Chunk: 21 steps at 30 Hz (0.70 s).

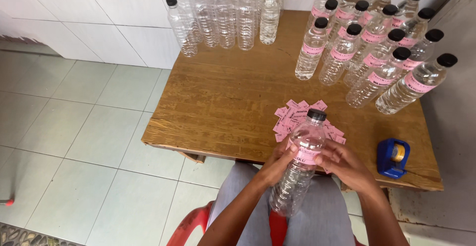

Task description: The person picks up a pink label, applies tape to the back using a dispenser, and then carefully sticks the label onto the center of a clear plastic bottle.

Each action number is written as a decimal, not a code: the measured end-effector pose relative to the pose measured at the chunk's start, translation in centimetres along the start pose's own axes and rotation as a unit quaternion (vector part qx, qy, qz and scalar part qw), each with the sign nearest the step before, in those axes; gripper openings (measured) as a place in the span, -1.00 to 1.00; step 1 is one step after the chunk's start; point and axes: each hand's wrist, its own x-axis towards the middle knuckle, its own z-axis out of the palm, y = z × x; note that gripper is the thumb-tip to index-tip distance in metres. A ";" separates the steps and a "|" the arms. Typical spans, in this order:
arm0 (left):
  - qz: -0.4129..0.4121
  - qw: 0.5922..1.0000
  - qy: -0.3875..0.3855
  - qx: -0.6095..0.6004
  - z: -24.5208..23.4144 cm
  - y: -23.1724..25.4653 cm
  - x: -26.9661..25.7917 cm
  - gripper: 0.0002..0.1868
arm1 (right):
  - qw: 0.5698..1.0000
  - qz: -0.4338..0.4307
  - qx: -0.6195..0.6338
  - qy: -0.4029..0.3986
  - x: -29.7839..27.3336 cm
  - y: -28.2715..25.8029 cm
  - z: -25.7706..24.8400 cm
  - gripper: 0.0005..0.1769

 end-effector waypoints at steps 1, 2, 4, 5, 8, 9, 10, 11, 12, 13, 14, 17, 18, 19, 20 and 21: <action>-0.004 1.000 -0.001 -0.002 0.0 0.2 0.4 -0.37 | 1.000 0.003 0.001 0.002 0.0 -2.1 1.9 -0.51; 0.020 1.000 0.002 0.022 0.1 0.3 0.7 -0.34 | 0.999 -0.030 0.016 0.037 -0.1 -4.3 3.9 -0.62; 0.038 0.998 0.002 0.042 -0.3 0.4 0.9 -0.30 | 0.995 -0.058 0.032 0.076 -0.1 -6.4 5.8 -0.68; 0.037 0.998 0.003 0.049 -0.6 0.4 0.9 -0.32 | 0.995 -0.064 0.023 0.071 0.0 -6.4 5.6 -0.67; 0.030 0.999 0.000 0.045 -0.7 0.8 0.7 -0.34 | 0.997 -0.065 0.006 0.049 0.1 -4.9 3.7 -0.72; 0.031 0.999 -0.001 0.040 -0.6 1.1 0.6 -0.34 | 0.997 -0.066 -0.003 0.025 0.1 -4.3 3.0 -0.76; 0.029 0.999 -0.002 0.038 -0.5 0.6 0.8 -0.34 | 0.998 -0.065 -0.003 0.027 0.2 -3.9 2.7 -0.76; 0.034 0.999 0.004 0.039 -0.4 0.1 0.9 -0.36 | 0.998 -0.062 0.001 0.018 0.2 -3.5 2.5 -0.75; 0.039 0.998 0.012 0.041 -0.2 -0.4 0.8 -0.37 | 0.998 -0.058 0.006 0.007 0.2 -3.2 2.4 -0.72; 0.037 0.998 0.012 0.040 -0.5 -0.7 0.9 -0.37 | 0.998 -0.055 0.007 0.007 0.3 -2.7 2.3 -0.72; 0.036 0.997 0.046 0.057 -0.8 -1.0 1.0 -0.35 | 0.998 -0.046 0.040 0.016 0.3 -2.3 2.3 -0.41; 0.062 0.990 0.105 0.075 -0.6 0.1 1.2 -0.32 | 0.996 -0.041 0.084 0.005 0.5 -1.9 3.3 0.01; 0.087 0.985 0.128 0.076 -0.2 0.9 1.2 -0.30 | 0.994 -0.047 0.098 -0.009 0.5 -1.8 3.9 0.15; 0.086 0.985 0.129 0.074 0.1 0.9 1.1 -0.30 | 0.994 -0.044 0.097 -0.009 0.6 -1.7 4.9 0.15; 0.089 0.984 0.134 0.076 0.5 0.9 1.1 -0.29 | 0.993 -0.045 0.110 -0.012 0.7 -1.5 5.9 0.14; 0.093 0.983 0.139 0.078 0.9 0.9 1.0 -0.27 | 0.991 -0.045 0.123 -0.014 0.8 -1.4 7.0 0.17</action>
